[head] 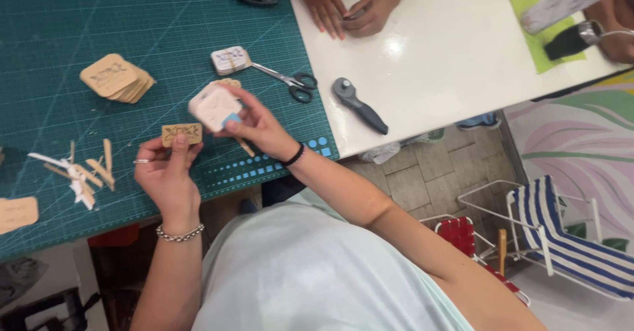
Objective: The person uses a hole punch to create holes in small, rectangular wooden pieces on a green cutting mat. They also use a white and blue handheld tool to round the corners of the wooden pieces. The person repeatedly picks up, processes, and stacks the wooden pieces.
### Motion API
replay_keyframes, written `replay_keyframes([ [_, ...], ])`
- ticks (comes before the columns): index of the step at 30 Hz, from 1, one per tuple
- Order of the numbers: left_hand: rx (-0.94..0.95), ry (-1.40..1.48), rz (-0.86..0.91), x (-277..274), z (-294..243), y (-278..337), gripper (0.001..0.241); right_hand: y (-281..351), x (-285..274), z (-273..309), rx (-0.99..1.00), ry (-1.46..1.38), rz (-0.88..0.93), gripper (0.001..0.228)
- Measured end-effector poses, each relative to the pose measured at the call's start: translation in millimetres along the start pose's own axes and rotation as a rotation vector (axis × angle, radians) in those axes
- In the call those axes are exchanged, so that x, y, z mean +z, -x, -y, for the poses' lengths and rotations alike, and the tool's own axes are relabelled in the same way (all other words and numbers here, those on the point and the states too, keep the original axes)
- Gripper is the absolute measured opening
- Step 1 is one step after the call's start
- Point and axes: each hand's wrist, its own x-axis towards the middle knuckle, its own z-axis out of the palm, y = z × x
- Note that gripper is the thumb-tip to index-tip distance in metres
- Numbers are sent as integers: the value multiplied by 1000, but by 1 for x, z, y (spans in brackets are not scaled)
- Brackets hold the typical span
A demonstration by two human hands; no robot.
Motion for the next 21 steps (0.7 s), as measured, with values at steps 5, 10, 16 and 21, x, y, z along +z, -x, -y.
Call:
replay_keyframes([
  [5,-27,23,-35,-1,4,-4,23,6,-26,-16,37,-15,-70,70],
  [10,3,15,57,3,-8,-7,37,-1,-22,1,93,40,29,62],
  [16,116,-159,129,6,-22,2,28,1,-14,7,128,149,101,64],
  [21,203,-346,156,9,-29,6,25,1,-8,9,79,172,167,62],
])
